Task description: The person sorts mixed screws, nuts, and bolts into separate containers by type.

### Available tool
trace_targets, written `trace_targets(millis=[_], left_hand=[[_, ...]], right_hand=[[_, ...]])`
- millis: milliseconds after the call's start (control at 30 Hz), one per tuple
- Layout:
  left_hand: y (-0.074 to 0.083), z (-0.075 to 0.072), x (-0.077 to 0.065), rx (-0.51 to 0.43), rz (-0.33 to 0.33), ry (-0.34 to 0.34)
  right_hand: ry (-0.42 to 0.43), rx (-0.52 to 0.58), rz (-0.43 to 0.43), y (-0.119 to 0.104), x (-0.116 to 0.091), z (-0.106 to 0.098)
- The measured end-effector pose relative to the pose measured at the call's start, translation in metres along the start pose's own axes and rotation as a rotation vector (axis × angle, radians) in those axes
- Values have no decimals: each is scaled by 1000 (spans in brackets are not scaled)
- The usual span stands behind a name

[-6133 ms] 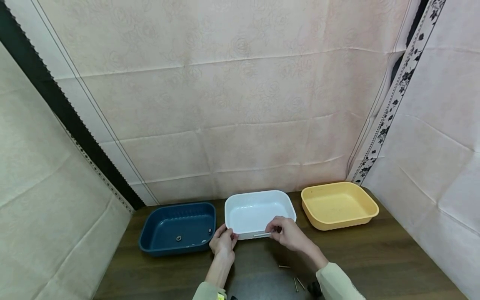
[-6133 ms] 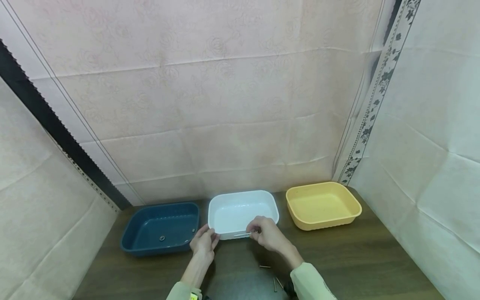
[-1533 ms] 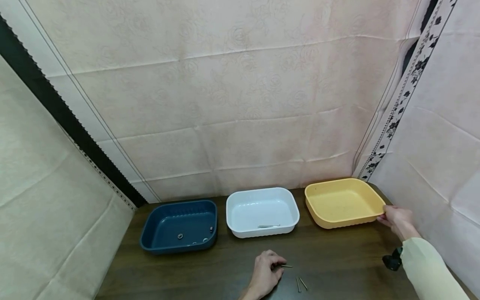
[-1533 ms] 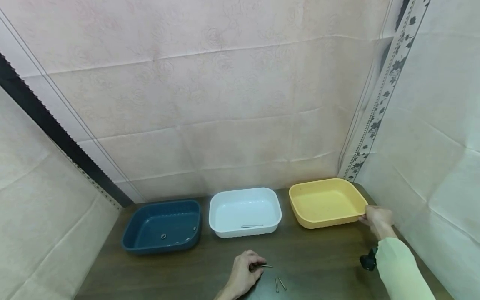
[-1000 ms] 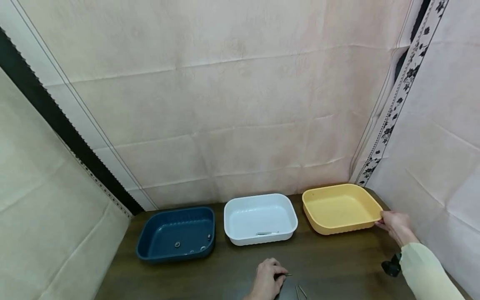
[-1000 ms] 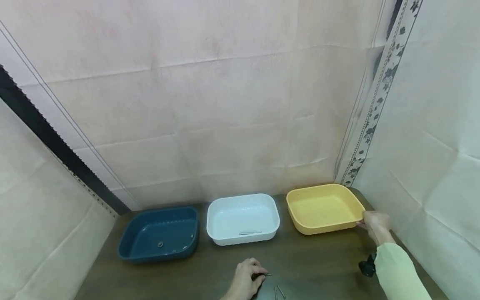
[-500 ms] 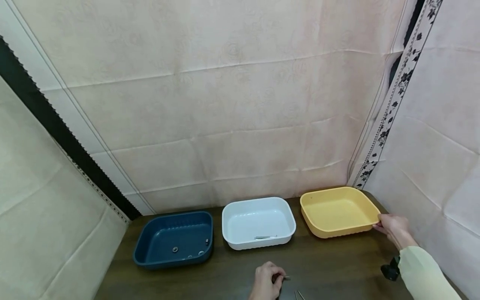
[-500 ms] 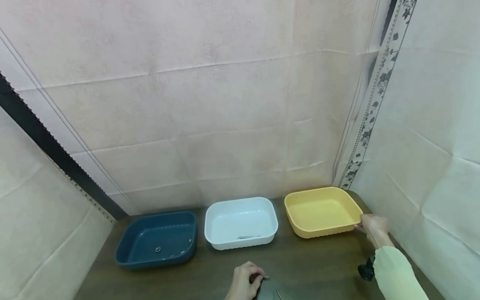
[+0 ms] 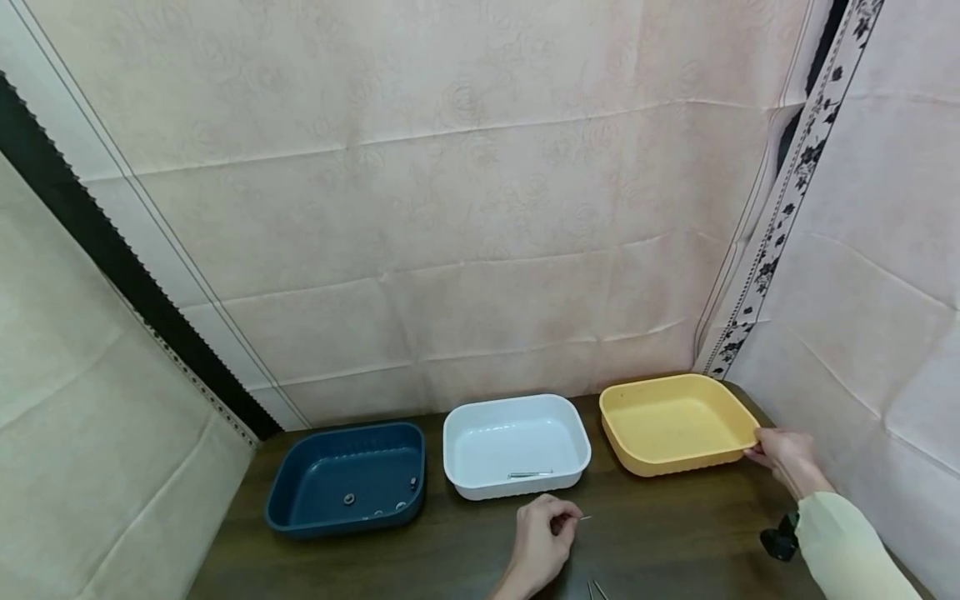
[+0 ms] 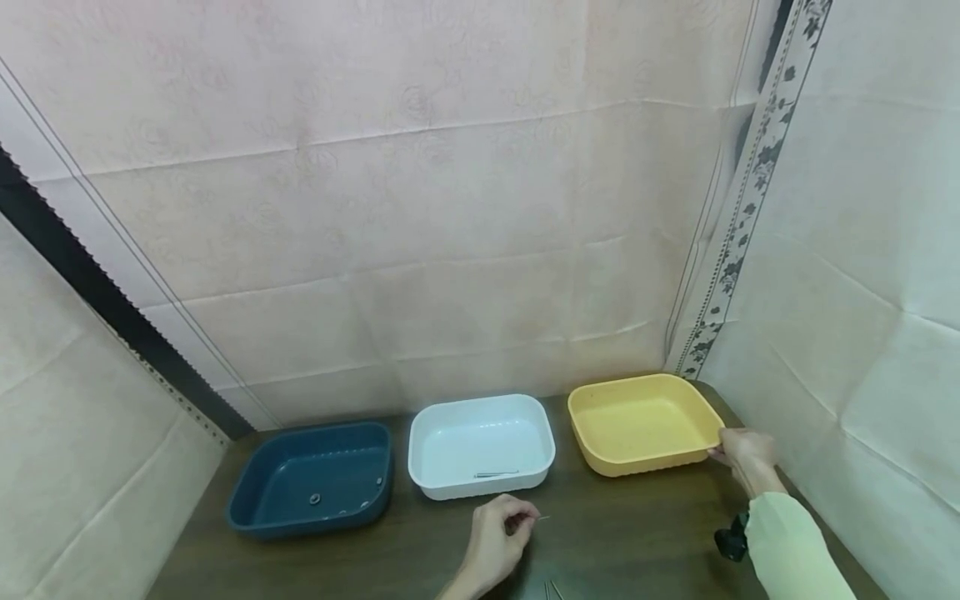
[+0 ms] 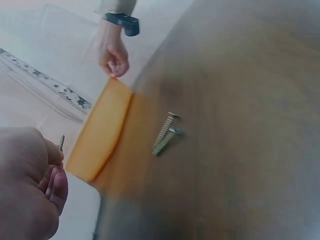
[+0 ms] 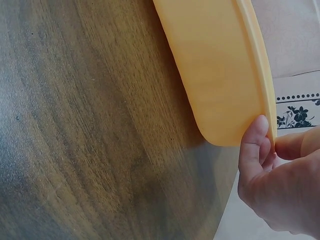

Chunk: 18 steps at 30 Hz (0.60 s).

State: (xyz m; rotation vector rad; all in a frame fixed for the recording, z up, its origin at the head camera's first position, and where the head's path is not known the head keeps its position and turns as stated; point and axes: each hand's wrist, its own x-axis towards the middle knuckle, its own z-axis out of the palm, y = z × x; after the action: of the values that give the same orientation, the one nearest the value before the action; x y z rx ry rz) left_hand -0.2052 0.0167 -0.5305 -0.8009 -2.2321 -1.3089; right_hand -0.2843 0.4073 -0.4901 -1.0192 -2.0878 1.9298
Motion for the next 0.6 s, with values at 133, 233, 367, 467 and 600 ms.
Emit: trace_targets(millis=[133,233,367,467,600], left_hand=[[6,1,14,-17,-45,11],[10,5,24,-44,-89,13],[13,14,37,-44,-107,31],[15,23,46,-35,-108,32],[18,33,57,-24,-119,26]], right_hand=[[-3,2,3,0,2,0],[-8,2,5,0,2,-1],[-10,-3,21,-2,1,-1],[-8,2,26,-3,0,-1],[-12,18,19,-2,-1,-1]])
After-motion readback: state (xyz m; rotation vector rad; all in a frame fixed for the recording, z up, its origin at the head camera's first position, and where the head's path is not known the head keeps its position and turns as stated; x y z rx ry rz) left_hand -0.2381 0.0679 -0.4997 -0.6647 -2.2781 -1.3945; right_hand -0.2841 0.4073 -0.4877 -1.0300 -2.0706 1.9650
